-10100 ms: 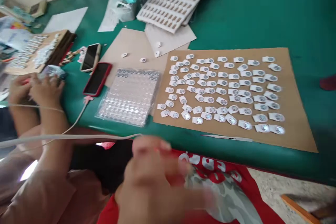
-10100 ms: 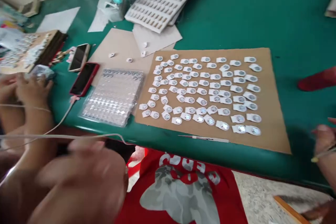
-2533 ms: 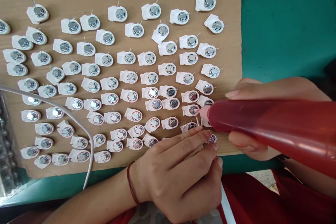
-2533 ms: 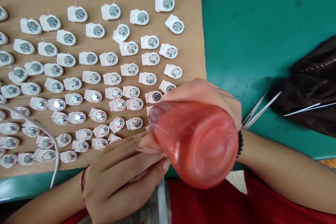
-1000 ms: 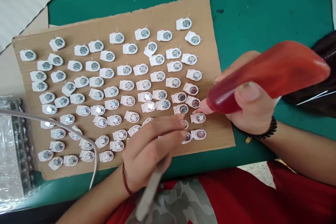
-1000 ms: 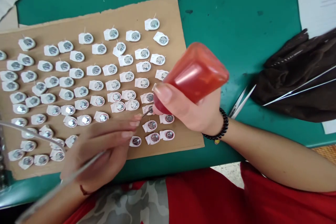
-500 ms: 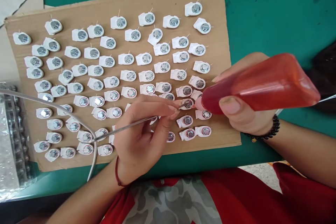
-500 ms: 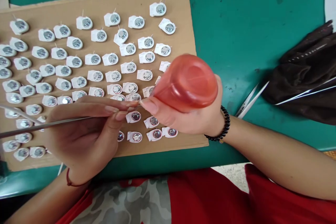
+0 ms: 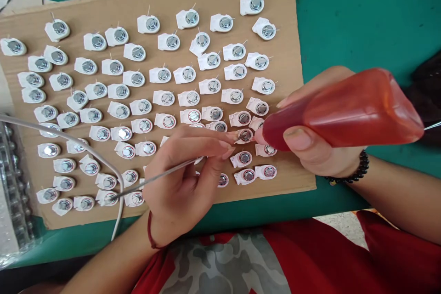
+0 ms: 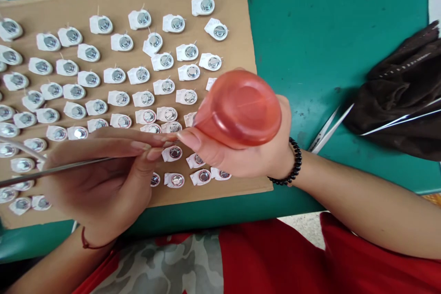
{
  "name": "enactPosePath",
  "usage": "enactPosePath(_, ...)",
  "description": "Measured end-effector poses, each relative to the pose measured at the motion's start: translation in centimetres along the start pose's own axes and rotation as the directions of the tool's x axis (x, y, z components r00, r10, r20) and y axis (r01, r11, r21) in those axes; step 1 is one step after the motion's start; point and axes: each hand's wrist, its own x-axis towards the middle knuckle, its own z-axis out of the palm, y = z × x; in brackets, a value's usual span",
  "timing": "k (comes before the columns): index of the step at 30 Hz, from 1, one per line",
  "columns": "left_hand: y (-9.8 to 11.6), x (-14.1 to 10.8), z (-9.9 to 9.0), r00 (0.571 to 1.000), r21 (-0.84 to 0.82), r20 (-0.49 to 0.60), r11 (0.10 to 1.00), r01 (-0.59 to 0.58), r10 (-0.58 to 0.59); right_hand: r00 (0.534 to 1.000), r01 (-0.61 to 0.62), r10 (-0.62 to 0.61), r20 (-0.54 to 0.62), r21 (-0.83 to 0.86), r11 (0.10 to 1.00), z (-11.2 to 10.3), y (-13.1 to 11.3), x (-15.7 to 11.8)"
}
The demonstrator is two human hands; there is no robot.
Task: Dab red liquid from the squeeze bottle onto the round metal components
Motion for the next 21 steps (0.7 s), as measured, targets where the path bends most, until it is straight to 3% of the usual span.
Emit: enactPosePath(21, -0.2, 0.1, -0.03, 1.0, 0.005, 0.009, 1.0, -0.025, 0.024, 0.999, 0.03, -0.031, -0.025, -0.051, 0.998, 0.02, -0.08, 0.02)
